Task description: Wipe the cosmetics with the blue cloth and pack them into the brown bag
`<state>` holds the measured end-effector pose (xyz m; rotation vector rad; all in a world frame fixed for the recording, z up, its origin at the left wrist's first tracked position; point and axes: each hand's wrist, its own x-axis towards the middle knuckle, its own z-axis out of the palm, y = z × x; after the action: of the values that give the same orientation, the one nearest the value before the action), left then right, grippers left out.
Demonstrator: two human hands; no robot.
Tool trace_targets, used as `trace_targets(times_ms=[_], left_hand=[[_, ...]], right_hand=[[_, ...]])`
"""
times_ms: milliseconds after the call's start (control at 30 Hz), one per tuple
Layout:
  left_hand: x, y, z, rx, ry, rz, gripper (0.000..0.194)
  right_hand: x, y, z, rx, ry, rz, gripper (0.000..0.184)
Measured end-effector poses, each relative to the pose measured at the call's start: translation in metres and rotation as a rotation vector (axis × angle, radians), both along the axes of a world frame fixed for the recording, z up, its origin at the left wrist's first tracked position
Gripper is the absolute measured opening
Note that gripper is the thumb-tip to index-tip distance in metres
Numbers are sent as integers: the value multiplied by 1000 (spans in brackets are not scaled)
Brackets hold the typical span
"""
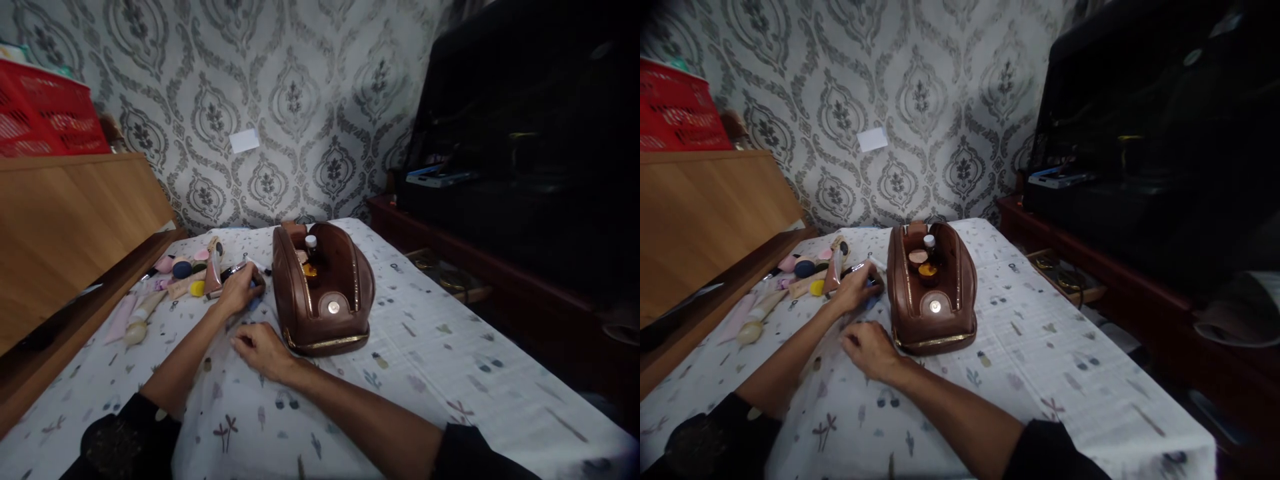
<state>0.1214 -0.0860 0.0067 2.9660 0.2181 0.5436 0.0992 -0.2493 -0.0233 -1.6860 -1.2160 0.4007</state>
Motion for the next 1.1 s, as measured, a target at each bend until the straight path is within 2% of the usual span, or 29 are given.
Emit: trace_targets(times_ms=[200,367,467,600,700,1000,1100], left_hand=[[-9,-6,6,-2,102,-122,27],[-9,-8,-2,-166,22,-202,33],[-16,3,-8,-192,-35,-65,27],[-34,22,-9,-127,-49,210,31],[-43,28,-6,-82,-39,334,32],[-48,17,5,109,92,470,34],[-49,14,7,171,78,457,32]], right_hand=[[0,2,-4,31,-3,-16,27],[0,2,-4,16,-2,-7,29],[1,1,-3,20,0,4,29],[1,0,0,23,15,10,31],[1,-1,1,26,17,17,36],[1,0,-1,2,2,25,37],[1,0,0,-10,-2,25,37]])
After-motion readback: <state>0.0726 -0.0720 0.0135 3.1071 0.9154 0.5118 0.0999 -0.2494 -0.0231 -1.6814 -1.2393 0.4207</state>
